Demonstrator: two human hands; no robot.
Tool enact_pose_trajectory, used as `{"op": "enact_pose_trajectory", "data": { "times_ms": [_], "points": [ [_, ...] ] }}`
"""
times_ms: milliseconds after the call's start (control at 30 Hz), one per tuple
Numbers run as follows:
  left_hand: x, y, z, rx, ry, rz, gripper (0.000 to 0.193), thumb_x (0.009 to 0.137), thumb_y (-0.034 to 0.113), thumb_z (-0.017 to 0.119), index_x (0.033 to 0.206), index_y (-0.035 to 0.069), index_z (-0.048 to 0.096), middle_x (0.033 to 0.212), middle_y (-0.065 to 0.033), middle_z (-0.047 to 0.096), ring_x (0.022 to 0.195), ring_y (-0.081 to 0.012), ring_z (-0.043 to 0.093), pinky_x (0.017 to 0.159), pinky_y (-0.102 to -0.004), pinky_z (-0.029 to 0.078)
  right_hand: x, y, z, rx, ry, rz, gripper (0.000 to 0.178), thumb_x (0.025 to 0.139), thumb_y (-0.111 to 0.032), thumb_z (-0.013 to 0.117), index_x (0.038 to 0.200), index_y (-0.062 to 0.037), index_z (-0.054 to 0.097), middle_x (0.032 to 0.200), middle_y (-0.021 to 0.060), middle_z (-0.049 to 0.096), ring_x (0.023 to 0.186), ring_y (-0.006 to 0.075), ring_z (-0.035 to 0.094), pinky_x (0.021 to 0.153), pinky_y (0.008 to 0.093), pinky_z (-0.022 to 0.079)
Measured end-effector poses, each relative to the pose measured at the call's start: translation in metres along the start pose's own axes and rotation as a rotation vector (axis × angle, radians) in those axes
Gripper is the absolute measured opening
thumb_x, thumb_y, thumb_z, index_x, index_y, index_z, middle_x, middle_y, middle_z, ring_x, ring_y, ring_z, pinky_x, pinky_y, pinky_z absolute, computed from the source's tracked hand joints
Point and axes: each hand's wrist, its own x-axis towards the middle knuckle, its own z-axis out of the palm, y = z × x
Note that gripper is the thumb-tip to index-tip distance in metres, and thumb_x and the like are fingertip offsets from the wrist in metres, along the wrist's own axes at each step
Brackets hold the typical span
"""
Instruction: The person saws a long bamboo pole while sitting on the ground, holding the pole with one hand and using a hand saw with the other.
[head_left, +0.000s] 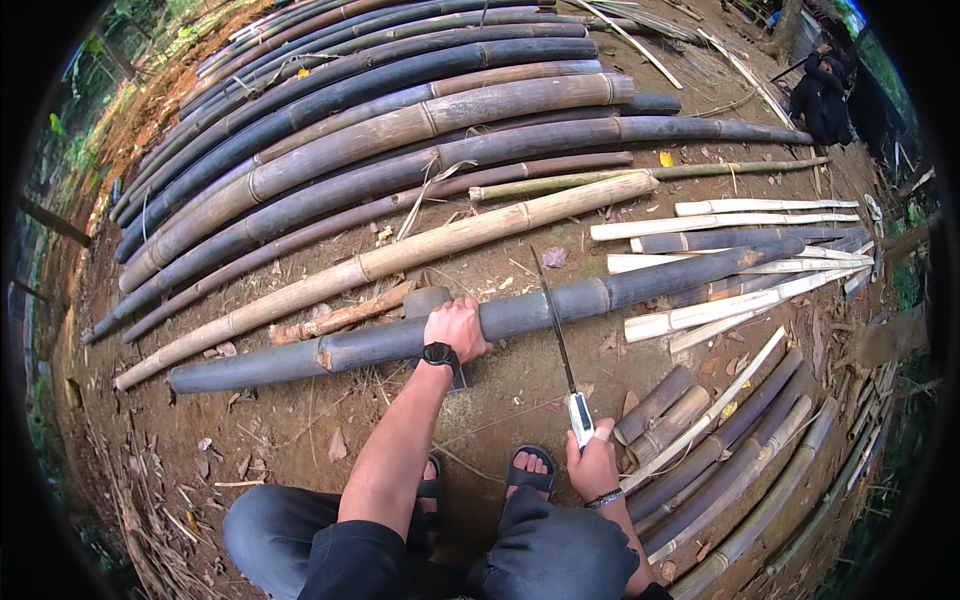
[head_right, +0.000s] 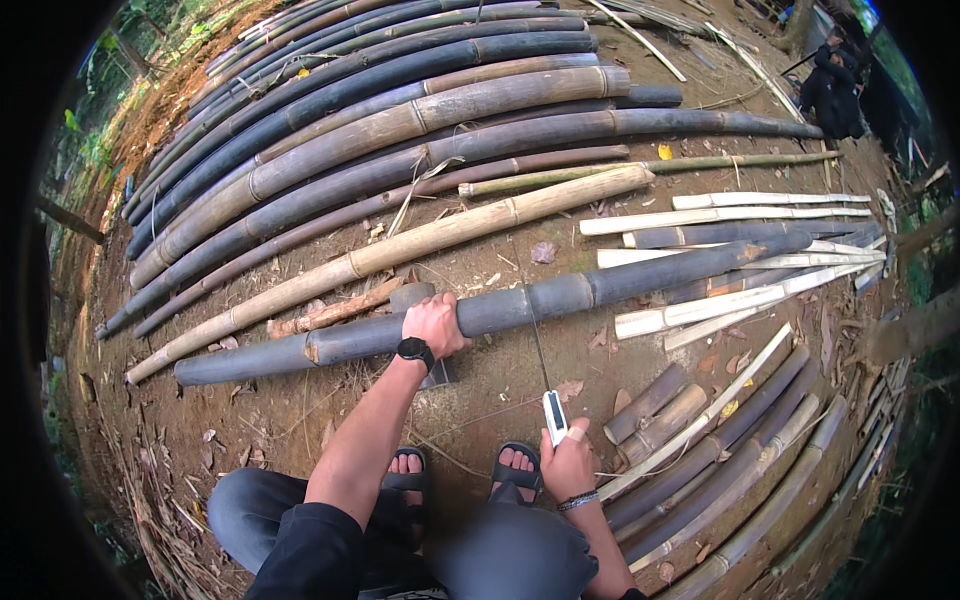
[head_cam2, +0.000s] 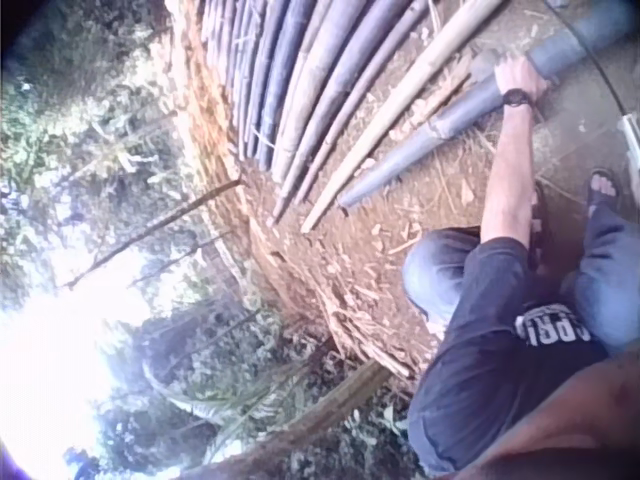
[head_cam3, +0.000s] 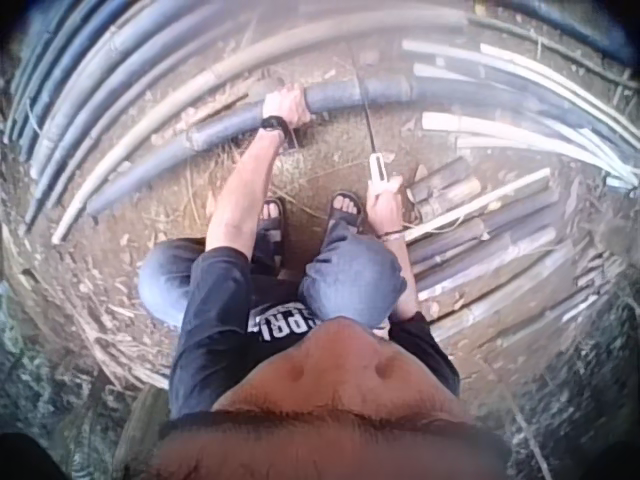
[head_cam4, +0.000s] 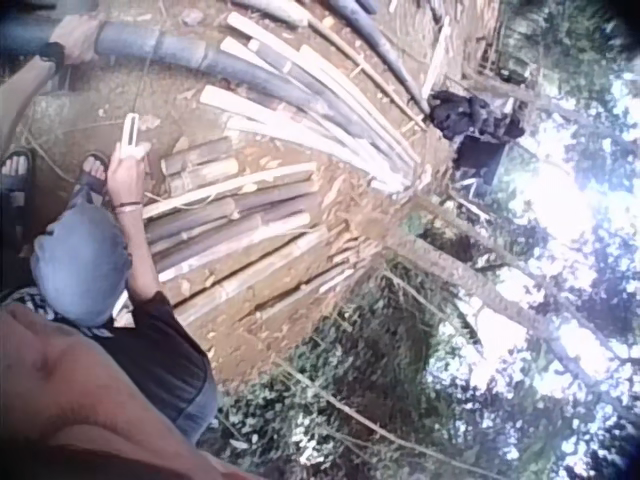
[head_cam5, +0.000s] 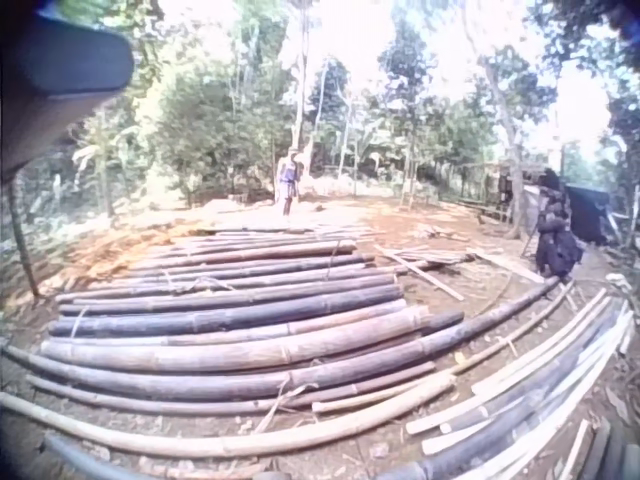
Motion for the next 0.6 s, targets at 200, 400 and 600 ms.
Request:
{"op": "enact_pose_trajectory", "data": {
  "times_ms": [200, 400, 600],
  "points": [
    [-0.001, -0.006, -0.004, -0.01, -0.031, 0.002, 0.058, 0.063, 0.039, 0.085, 0.1, 0.001, 0.061, 0.101, -0.0208, 0.07, 0.096, -0.033, 0.07, 0.085, -0.0404, 0.056, 0.031, -0.018, 0.008, -0.011, -0.037, 0.04, 0.041, 0.095, -0.021, 0.06, 0.112, 0.0055, 0.034, 0.076, 0.0355, 0.061, 0.075, 0.053, 0.062, 0.059, 0.058, 0.047],
    [0.0, -0.003, 0.001, -0.003, -0.019, 0.009, 0.058, 0.063, 0.04, 0.084, 0.1, 0.001, 0.061, 0.104, -0.0215, 0.07, 0.097, -0.0331, 0.07, 0.086, -0.0403, 0.056, 0.026, -0.017, 0.001, -0.012, -0.034, 0.071, 0.041, 0.097, -0.026, 0.058, 0.111, 0.004, 0.033, 0.073, 0.0349, 0.061, 0.072, 0.0535, 0.062, 0.06, 0.062, 0.047],
    [-0.005, -0.001, 0.007, 0.031, 0.028, 0.011, 0.06, 0.064, 0.042, 0.084, 0.101, 0.0, 0.062, 0.104, -0.0201, 0.07, 0.097, -0.0326, 0.07, 0.086, -0.0406, 0.056, 0.001, -0.004, 0.003, 0.016, -0.025, 0.076, 0.043, 0.095, -0.023, 0.061, 0.114, 0.0038, 0.033, 0.075, 0.035, 0.062, 0.074, 0.0534, 0.061, 0.061, 0.0606, 0.046]
  ]
}}
